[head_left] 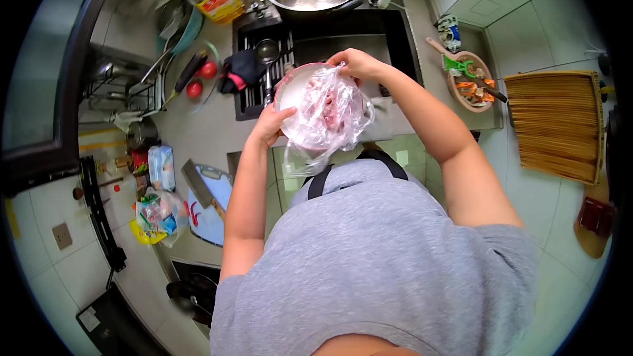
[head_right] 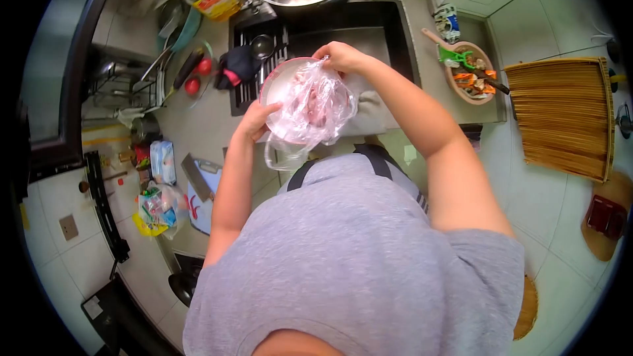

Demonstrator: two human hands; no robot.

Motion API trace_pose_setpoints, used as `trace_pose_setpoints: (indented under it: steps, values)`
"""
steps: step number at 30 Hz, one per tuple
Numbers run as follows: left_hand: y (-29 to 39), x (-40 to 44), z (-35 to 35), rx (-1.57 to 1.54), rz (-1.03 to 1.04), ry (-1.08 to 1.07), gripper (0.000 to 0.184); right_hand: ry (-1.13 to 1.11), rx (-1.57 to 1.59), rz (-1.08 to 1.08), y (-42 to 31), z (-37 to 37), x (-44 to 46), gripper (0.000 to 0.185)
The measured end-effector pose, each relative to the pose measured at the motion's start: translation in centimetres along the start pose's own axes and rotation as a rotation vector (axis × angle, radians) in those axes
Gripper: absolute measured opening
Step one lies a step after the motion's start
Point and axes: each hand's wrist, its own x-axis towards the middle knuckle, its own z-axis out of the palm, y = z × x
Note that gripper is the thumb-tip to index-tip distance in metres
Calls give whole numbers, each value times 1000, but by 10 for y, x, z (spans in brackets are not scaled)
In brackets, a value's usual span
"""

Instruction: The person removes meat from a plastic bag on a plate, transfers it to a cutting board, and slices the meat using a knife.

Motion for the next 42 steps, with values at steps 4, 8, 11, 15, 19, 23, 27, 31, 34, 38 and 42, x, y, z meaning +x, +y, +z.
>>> trace_pose_setpoints:
  steps: [4,8,11,15,19,23,27,31,34,38,42]
  values:
    - [-25,50,64,-204,215,188,48,204,-210,-78,18,-51,-23,71]
    - [-34,99,124,-341,233,344,50,860,-385,-371,32,-76,-59,51]
    - [-24,121,157,-408,262,429,49,526,-456,-602,55,-89,-56,27]
    - [-22,142,176,-514,227,473,46,462,-694,-522,94,-112,-26,40]
    - [-14,160,195,-627,99,508,47,554,-634,-441,128,-148,6,61]
    - [-1,175,214,-634,57,520,50,403,-216,-277,143,-202,44,46]
    - [-5,193,217,-784,14,527,51,914,-233,-211,162,-268,102,30]
    - [-2,209,225,-762,31,593,50,982,-539,-251,189,-313,178,28]
    - [-4,222,226,-749,63,639,52,697,-422,-154,191,-328,194,30]
    - [-3,226,229,-804,77,638,53,657,-183,-159,209,-336,212,32]
    - [1,225,231,-731,113,649,51,625,-199,-159,218,-342,224,27]
